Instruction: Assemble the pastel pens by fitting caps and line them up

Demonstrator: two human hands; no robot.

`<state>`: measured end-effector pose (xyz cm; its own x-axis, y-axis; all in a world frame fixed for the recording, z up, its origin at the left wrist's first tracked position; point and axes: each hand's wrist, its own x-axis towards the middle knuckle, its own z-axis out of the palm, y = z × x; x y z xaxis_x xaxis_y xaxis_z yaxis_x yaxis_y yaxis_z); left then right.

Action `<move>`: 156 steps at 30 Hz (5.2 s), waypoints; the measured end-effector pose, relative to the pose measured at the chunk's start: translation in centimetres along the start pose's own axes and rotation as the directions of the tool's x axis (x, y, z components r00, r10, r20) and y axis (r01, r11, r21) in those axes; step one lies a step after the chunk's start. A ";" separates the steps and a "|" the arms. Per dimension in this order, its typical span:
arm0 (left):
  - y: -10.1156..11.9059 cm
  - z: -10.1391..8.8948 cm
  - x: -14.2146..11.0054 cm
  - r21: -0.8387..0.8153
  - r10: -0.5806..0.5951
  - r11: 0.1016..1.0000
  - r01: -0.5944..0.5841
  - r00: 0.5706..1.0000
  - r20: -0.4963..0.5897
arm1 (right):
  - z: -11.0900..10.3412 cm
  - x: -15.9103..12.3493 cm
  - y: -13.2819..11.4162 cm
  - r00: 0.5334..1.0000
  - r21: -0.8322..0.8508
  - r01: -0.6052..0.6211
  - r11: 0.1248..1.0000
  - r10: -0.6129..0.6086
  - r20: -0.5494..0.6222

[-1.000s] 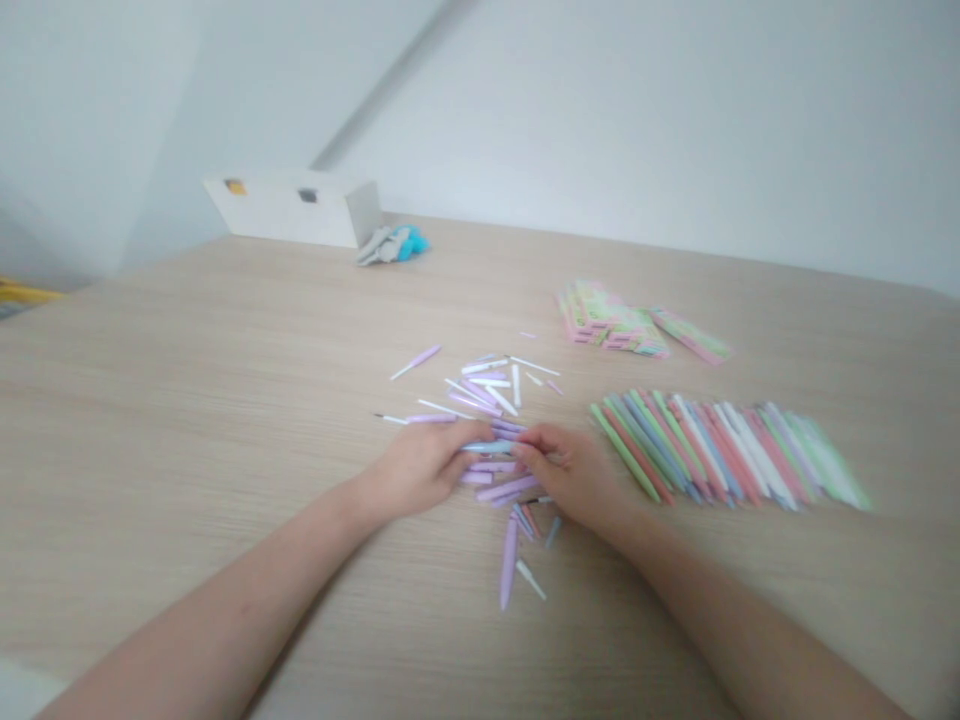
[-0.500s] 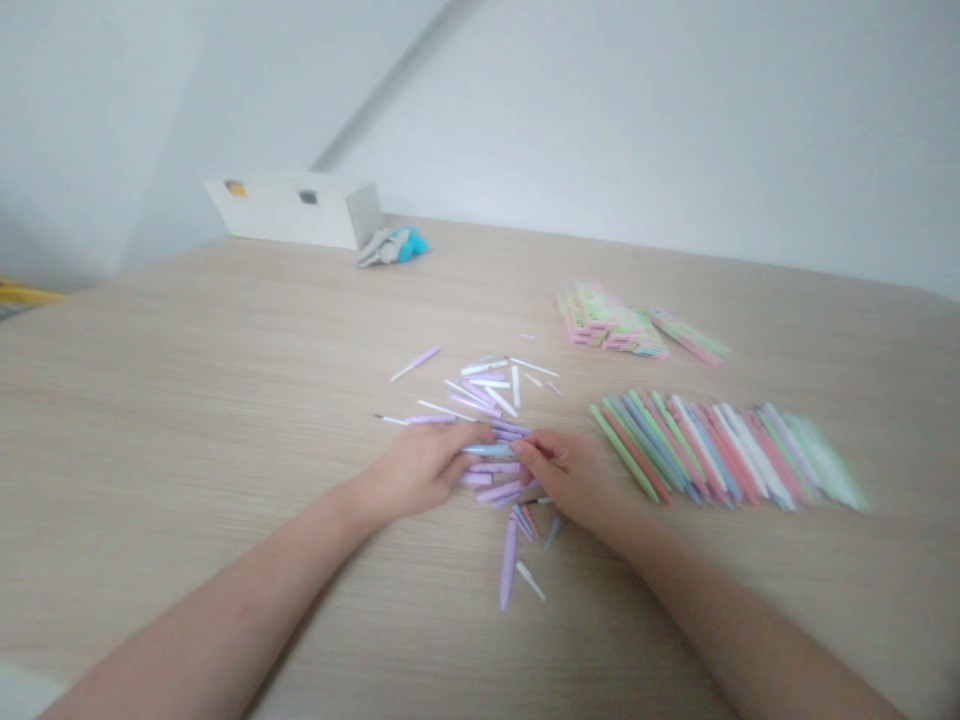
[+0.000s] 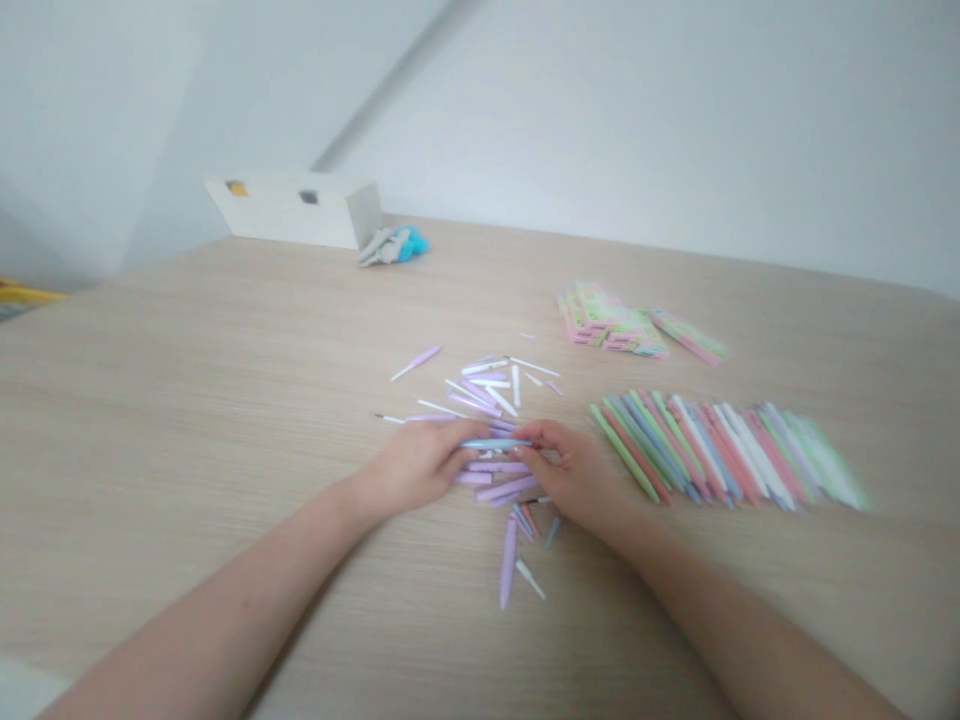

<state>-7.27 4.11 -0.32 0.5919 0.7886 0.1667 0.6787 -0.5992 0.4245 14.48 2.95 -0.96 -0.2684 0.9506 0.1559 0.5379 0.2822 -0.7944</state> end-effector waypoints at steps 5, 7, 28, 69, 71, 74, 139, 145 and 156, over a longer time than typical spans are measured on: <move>0.1 0.0 -0.1 0.031 0.008 0.999 -0.008 1.000 -0.001 | -0.1 0.0 -0.2 0.999 0.053 -0.040 0.998 0.038 0.033; 0.1 -0.1 -0.1 0.026 0.013 1.000 -0.013 1.000 0.000 | -0.1 0.0 -0.4 0.999 0.063 -0.040 0.997 0.038 0.030; -2.8 -1.9 0.4 0.152 -0.279 0.932 0.330 0.918 -0.283 | 0.5 0.1 0.4 0.935 -0.297 0.354 0.887 -0.328 0.136; -5.3 -1.5 0.2 0.198 -0.445 0.853 0.484 0.871 -0.209 | -1.3 1.1 0.2 0.999 -0.143 -0.023 0.989 0.018 -0.041; -5.2 -1.4 0.2 0.195 -0.439 0.857 0.477 0.874 -0.209 | -1.7 1.2 -0.1 0.994 -0.047 -0.096 0.994 0.094 -0.058; -5.1 -1.3 0.2 0.203 -0.427 0.859 0.471 0.876 -0.224 | -2.1 1.3 -0.5 0.981 0.081 -0.173 0.982 0.179 -0.070; -0.2 -0.3 0.2 -0.436 -0.051 0.900 -0.012 0.990 -0.132 | -3.1 0.7 -1.4 0.988 0.146 -0.072 0.987 0.050 0.145; -0.4 -0.3 0.2 -0.408 -0.119 0.912 0.040 0.978 -0.170 | -6.0 0.7 -2.1 0.946 -0.360 0.067 0.931 0.055 0.319; -0.8 -0.3 0.2 -0.416 -0.165 0.907 0.066 0.964 -0.207 | -5.3 0.2 -1.2 0.907 -0.537 0.146 0.831 0.104 0.408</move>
<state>-7.85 4.78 -0.40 0.3684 0.8880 0.2750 0.4742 -0.4340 0.7660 18.00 3.49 3.15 -0.5138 0.8386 -0.1809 0.8365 0.4429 -0.3225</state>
